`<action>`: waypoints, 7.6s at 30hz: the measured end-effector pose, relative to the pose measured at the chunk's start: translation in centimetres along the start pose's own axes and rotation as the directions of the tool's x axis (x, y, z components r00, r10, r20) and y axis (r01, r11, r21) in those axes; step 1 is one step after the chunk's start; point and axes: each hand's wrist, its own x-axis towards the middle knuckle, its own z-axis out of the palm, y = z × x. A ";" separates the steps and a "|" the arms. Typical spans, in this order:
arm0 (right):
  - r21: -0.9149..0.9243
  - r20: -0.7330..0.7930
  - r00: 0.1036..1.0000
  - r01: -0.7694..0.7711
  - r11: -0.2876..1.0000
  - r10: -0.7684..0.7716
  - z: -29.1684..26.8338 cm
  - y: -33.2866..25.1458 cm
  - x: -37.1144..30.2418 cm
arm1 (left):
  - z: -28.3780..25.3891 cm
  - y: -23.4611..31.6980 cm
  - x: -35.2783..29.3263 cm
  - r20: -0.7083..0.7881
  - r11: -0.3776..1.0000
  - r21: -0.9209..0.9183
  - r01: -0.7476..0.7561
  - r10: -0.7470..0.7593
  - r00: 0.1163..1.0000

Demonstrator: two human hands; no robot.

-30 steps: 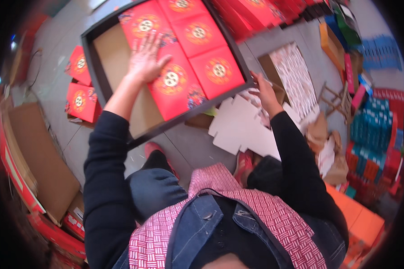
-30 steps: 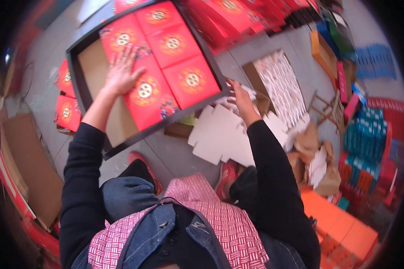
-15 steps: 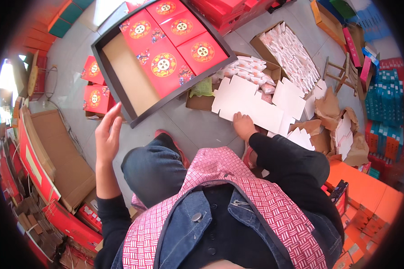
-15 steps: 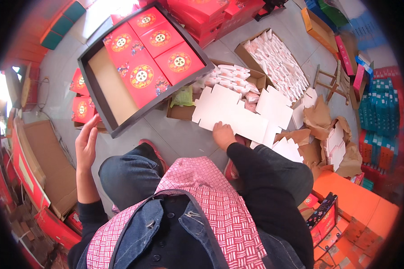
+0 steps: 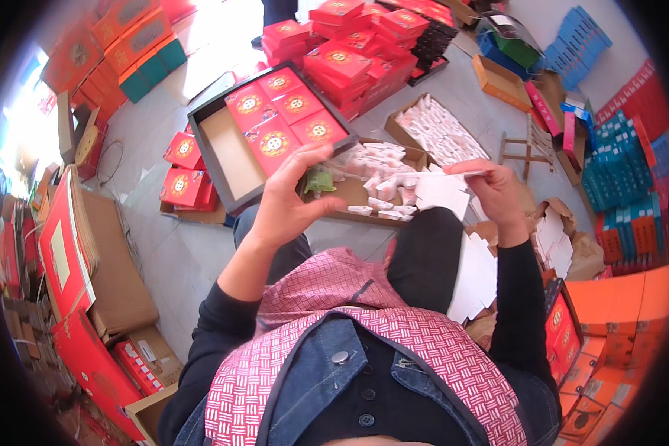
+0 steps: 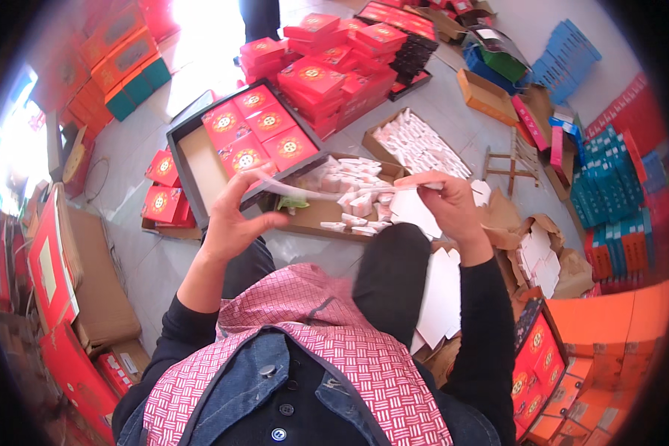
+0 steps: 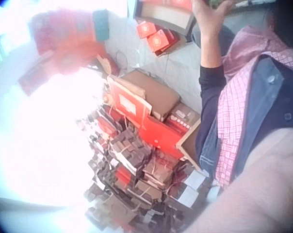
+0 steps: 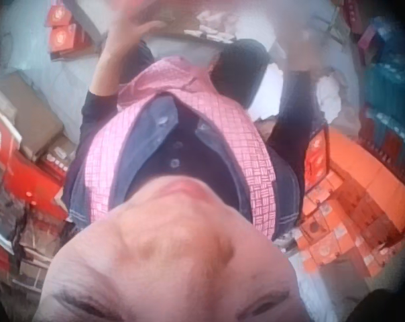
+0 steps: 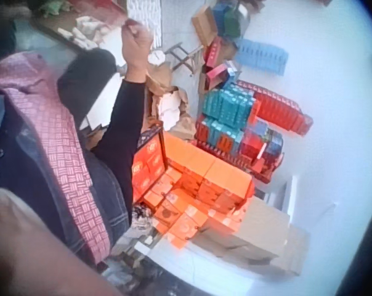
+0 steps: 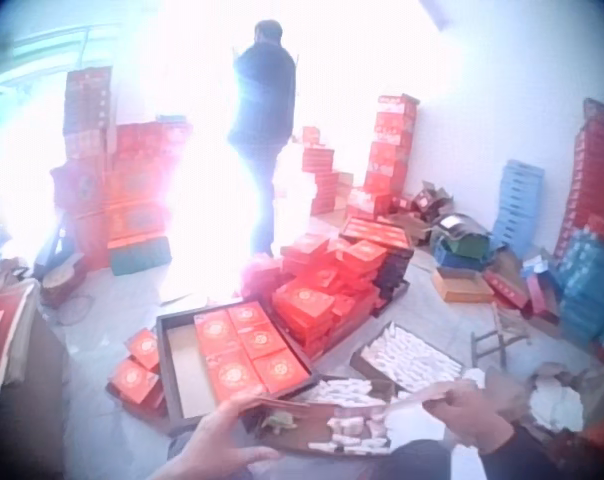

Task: The person assembles small red boxes by folding white cardboard pieces and inserting them into red covers. The person places the finished boxes into a larger tray.

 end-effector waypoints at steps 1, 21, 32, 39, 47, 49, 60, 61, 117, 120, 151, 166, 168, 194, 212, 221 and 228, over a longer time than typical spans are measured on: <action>-0.016 0.045 0.999 0.025 1.000 -0.024 -0.6 -0.1 -1.7 | 0.6 0.1 0.2 0.070 1.000 -0.017 -0.001 0.002 0.998; -0.671 0.377 0.923 0.328 0.666 -0.075 7.0 -1.5 -11.3 | 9.5 0.6 -8.7 0.574 0.883 0.203 -0.424 0.244 0.782; -0.619 0.333 0.934 0.112 0.777 0.131 8.2 2.9 -13.1 | 11.2 -2.7 -11.5 0.613 0.902 0.357 -0.242 -0.031 0.789; -0.382 0.405 0.750 -0.381 0.842 0.523 6.2 5.7 -9.6 | 11.9 -4.1 -9.0 0.596 0.918 0.375 0.129 -0.345 0.725; -0.342 0.151 0.915 -0.308 0.888 0.375 7.4 4.5 -11.5 | 12.6 -2.8 -10.3 0.562 0.913 0.218 -0.345 0.172 0.809; -0.427 0.057 0.984 -0.128 0.895 0.168 8.5 3.5 -12.7 | 12.7 -2.7 -10.6 0.542 0.902 0.237 -0.361 0.186 0.819; -0.634 0.108 0.976 0.214 0.743 -0.189 8.9 2.9 -15.5 | 10.7 -1.2 -8.8 0.471 0.979 0.004 -0.205 0.179 0.864; -0.634 0.139 0.971 0.239 0.736 -0.195 8.0 3.0 -15.3 | 9.9 -1.4 -7.5 0.321 0.976 0.094 -0.195 0.156 0.934; -0.589 0.085 0.969 0.237 0.773 -0.232 5.5 -3.1 -8.4 | 8.1 0.8 -2.9 0.319 0.984 -0.138 0.115 -0.066 0.945; -0.575 0.082 0.979 0.199 0.793 -0.185 5.3 -2.9 -8.7 | 8.3 0.5 -2.7 0.300 0.976 -0.209 0.055 0.010 0.954; 0.225 0.439 0.321 -0.944 0.243 0.840 -3.7 17.4 -9.0 | 6.7 1.9 -6.8 0.595 0.680 -0.497 0.539 -0.185 0.782; 0.036 0.452 0.717 -0.610 0.792 0.531 1.5 0.0 -9.4 | 12.0 0.2 -7.6 0.600 0.555 -0.296 0.777 -0.525 0.604; -0.181 0.430 0.784 -0.411 0.893 0.448 2.3 -0.3 -9.8 | 11.6 0.8 -7.4 0.599 0.555 -0.284 0.782 -0.534 0.597; -0.053 0.530 0.783 -0.351 0.935 0.325 4.6 -1.3 -9.0 | 9.7 2.6 -7.0 0.492 0.506 -0.324 0.800 -0.632 0.599; -0.117 0.484 0.836 -0.230 0.966 0.258 5.0 -2.1 -9.1 | 9.3 1.9 -7.0 0.461 0.354 -0.473 0.807 -0.681 0.569; -0.022 0.523 0.801 -0.329 0.944 0.292 4.7 -2.0 -9.3 | 9.6 1.8 -7.4 0.462 0.389 -0.449 0.805 -0.670 0.581; -0.009 0.508 0.806 -0.346 0.938 0.303 5.3 -1.5 -9.8 | 9.6 1.7 -7.4 0.444 0.403 -0.440 0.802 -0.678 0.585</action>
